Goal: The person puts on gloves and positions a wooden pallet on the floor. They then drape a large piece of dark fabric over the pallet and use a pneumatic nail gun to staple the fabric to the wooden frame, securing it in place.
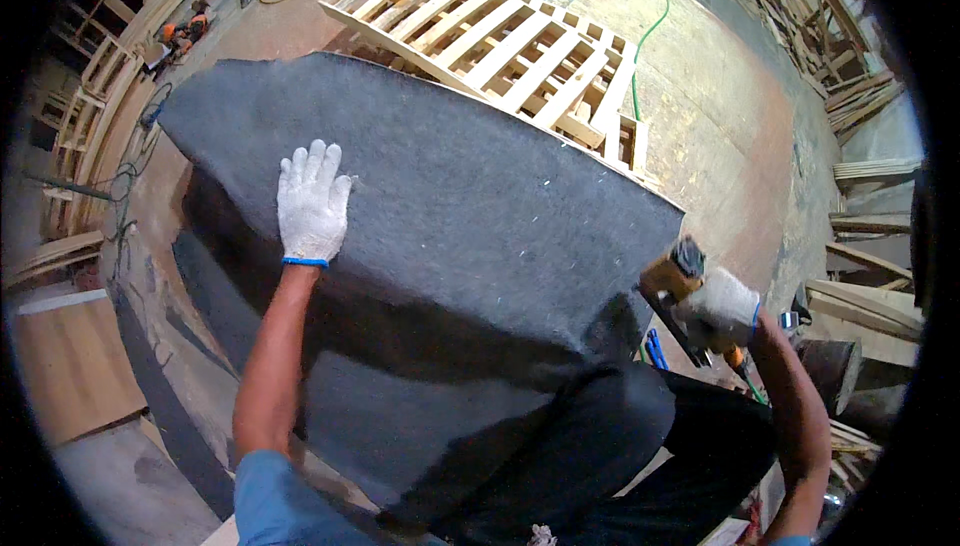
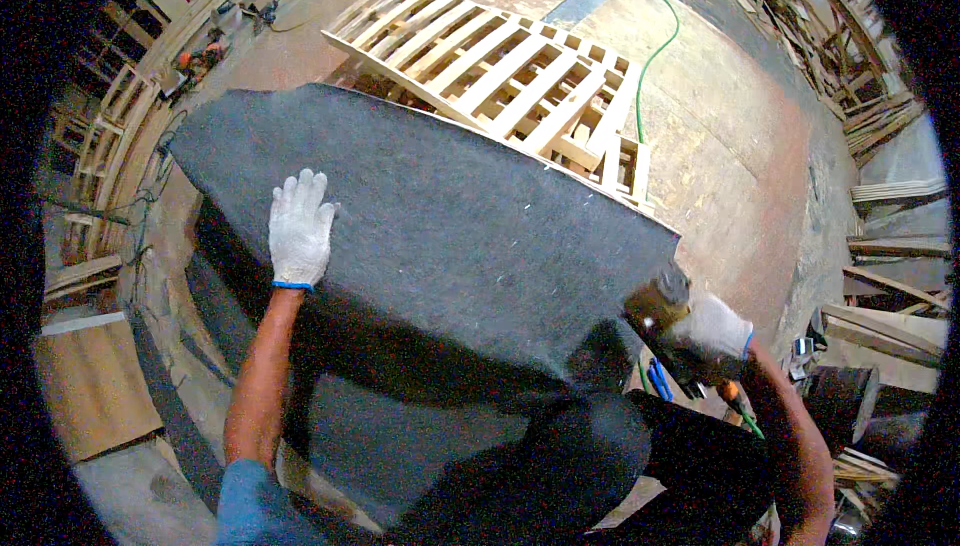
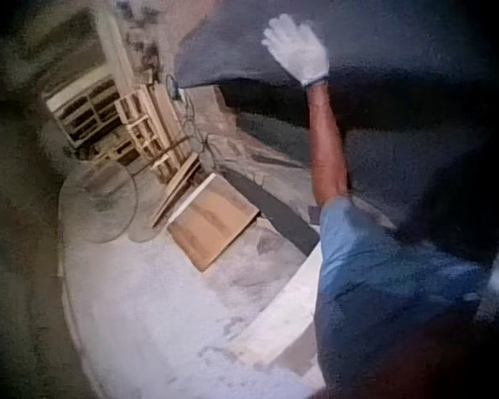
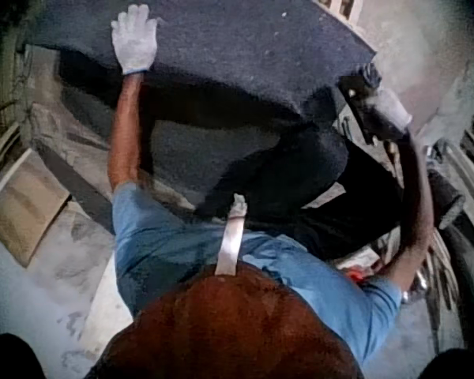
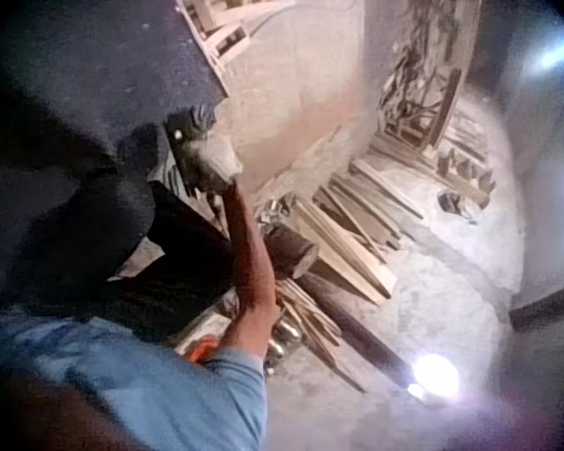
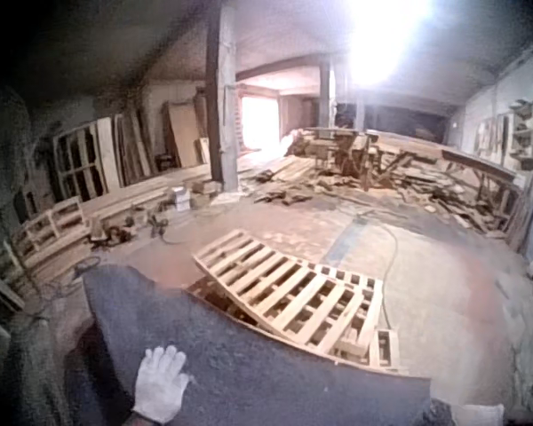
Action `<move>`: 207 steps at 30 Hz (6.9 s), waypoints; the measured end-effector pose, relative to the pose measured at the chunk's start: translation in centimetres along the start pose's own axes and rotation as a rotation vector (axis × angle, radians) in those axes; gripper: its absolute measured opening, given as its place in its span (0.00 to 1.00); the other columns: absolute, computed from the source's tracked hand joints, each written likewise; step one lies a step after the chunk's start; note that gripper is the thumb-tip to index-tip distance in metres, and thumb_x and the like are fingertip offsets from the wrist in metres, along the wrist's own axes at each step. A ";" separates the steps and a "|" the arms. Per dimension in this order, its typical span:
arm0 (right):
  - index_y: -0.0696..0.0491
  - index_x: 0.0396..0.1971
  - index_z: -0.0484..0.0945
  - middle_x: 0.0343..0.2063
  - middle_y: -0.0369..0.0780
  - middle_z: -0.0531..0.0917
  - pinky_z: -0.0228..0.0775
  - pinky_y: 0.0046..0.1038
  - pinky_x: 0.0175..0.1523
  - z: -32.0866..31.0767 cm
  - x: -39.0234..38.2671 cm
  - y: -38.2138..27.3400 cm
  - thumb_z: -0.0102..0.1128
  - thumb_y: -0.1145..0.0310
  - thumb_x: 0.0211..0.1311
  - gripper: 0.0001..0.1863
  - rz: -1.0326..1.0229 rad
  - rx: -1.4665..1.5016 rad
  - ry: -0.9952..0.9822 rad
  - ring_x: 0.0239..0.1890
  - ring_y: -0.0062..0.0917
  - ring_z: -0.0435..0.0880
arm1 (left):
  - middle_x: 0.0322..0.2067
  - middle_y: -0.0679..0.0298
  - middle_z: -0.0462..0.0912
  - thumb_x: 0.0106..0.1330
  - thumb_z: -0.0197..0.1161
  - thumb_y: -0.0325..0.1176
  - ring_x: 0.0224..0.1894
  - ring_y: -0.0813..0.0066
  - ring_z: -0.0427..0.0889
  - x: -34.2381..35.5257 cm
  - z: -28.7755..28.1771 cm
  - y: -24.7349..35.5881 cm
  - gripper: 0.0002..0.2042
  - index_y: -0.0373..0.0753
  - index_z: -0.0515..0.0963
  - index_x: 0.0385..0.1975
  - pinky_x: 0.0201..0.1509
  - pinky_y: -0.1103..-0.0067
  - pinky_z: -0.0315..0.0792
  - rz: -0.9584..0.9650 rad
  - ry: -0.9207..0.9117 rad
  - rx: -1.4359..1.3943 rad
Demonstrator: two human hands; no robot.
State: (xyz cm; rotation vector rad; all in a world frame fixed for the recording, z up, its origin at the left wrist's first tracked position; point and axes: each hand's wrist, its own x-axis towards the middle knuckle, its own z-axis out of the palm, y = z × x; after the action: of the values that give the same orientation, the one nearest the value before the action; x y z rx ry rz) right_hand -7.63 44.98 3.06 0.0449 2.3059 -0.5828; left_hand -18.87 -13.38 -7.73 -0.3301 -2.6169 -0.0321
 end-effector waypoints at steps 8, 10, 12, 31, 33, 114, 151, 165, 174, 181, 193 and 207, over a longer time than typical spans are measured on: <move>0.57 0.22 0.78 0.19 0.37 0.80 0.75 0.26 0.31 -3.7 10.0 -15.0 0.64 0.64 0.50 0.11 -0.387 -0.010 0.164 0.20 0.19 0.78 | 0.63 0.51 0.75 0.70 0.60 0.40 0.66 0.47 0.71 0.2 0.0 0.3 0.21 0.41 0.76 0.61 0.74 0.56 0.55 -0.027 0.012 -0.054; 0.57 0.20 0.77 0.18 0.38 0.80 0.75 0.24 0.28 -3.3 13.3 -17.2 0.62 0.63 0.53 0.12 -0.277 0.127 0.188 0.17 0.17 0.79 | 0.63 0.51 0.75 0.69 0.60 0.40 0.66 0.47 0.71 0.1 -0.2 0.1 0.21 0.40 0.77 0.61 0.75 0.56 0.55 -0.040 0.003 -0.059; 0.56 0.19 0.76 0.17 0.37 0.79 0.77 0.24 0.25 -4.3 15.2 -18.9 0.62 0.65 0.56 0.12 -0.432 0.035 0.169 0.16 0.19 0.81 | 0.63 0.52 0.75 0.70 0.60 0.39 0.67 0.48 0.70 -0.1 -0.2 0.1 0.21 0.40 0.76 0.61 0.75 0.57 0.54 -0.056 -0.011 -0.071; 0.59 0.22 0.77 0.15 0.38 0.78 0.76 0.29 0.21 -4.5 20.1 -18.8 0.64 0.69 0.56 0.10 -0.488 0.235 0.221 0.14 0.23 0.79 | 0.65 0.52 0.74 0.70 0.59 0.37 0.69 0.49 0.68 -0.1 -0.4 0.2 0.20 0.40 0.76 0.61 0.77 0.59 0.52 -0.088 -0.042 -0.099; 0.59 0.22 0.78 0.16 0.38 0.79 0.76 0.28 0.20 -3.7 20.0 -21.2 0.65 0.68 0.54 0.10 -0.107 0.215 0.274 0.14 0.23 0.80 | 0.64 0.51 0.74 0.70 0.59 0.37 0.69 0.48 0.68 -0.1 -0.6 0.0 0.20 0.40 0.77 0.61 0.76 0.59 0.52 -0.086 -0.038 -0.094; 0.55 0.34 0.82 0.19 0.37 0.82 0.76 0.26 0.26 3.0 7.8 -27.8 0.64 0.69 0.59 0.07 0.013 0.515 -0.266 0.22 0.23 0.84 | 0.61 0.56 0.78 0.70 0.60 0.38 0.66 0.51 0.72 -1.1 0.7 -0.9 0.17 0.42 0.80 0.56 0.75 0.60 0.57 -0.086 0.085 -0.147; 0.60 0.17 0.78 0.15 0.39 0.81 0.78 0.27 0.25 0.2 21.2 -30.0 0.62 0.71 0.54 0.11 -0.395 0.194 0.114 0.16 0.23 0.82 | 0.59 0.53 0.79 0.67 0.62 0.35 0.65 0.51 0.73 -1.4 -0.2 -1.5 0.16 0.39 0.81 0.53 0.76 0.60 0.56 -0.159 0.085 -0.215; 0.62 0.19 0.78 0.16 0.39 0.81 0.76 0.29 0.22 -1.9 21.6 -30.1 0.62 0.70 0.57 0.12 -0.318 0.128 0.249 0.17 0.24 0.82 | 0.58 0.54 0.80 0.67 0.63 0.34 0.64 0.52 0.74 -0.7 -0.1 -1.0 0.16 0.39 0.81 0.52 0.75 0.59 0.57 -0.160 0.117 -0.240; 0.58 0.20 0.79 0.16 0.39 0.81 0.77 0.25 0.26 -3.1 22.7 -28.5 0.61 0.70 0.57 0.09 -0.765 -0.406 0.309 0.18 0.20 0.83 | 0.57 0.55 0.81 0.67 0.62 0.34 0.64 0.52 0.75 -0.5 0.1 -0.9 0.15 0.39 0.82 0.51 0.75 0.59 0.58 -0.148 0.147 -0.245; 0.57 0.16 0.75 0.11 0.37 0.79 0.80 0.26 0.27 -1.2 18.5 -29.1 0.62 0.72 0.55 0.11 -0.267 0.270 0.163 0.15 0.22 0.81 | 0.57 0.55 0.81 0.67 0.62 0.34 0.63 0.52 0.75 -0.9 0.4 -1.1 0.15 0.39 0.82 0.51 0.74 0.60 0.59 -0.150 0.148 -0.239; 0.58 0.19 0.76 0.14 0.36 0.80 0.76 0.24 0.23 -1.5 19.9 -27.2 0.63 0.70 0.53 0.09 -0.647 -0.275 0.172 0.16 0.18 0.81 | 0.57 0.54 0.81 0.67 0.62 0.34 0.63 0.52 0.75 0.0 0.5 -0.6 0.15 0.39 0.82 0.51 0.74 0.59 0.59 -0.138 0.162 -0.257; 0.60 0.22 0.77 0.14 0.40 0.80 0.75 0.25 0.23 1.4 14.7 -31.9 0.61 0.73 0.53 0.07 -0.223 0.265 0.076 0.15 0.21 0.80 | 0.57 0.56 0.81 0.67 0.62 0.35 0.63 0.53 0.75 -0.9 0.6 -1.2 0.15 0.39 0.82 0.51 0.75 0.60 0.59 -0.147 0.173 -0.244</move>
State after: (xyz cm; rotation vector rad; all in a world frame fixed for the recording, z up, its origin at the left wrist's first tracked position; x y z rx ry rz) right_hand -23.72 13.83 4.88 -0.0655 2.3084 -1.0138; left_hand -18.69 -14.74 -8.69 -0.2072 -2.4620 -0.4141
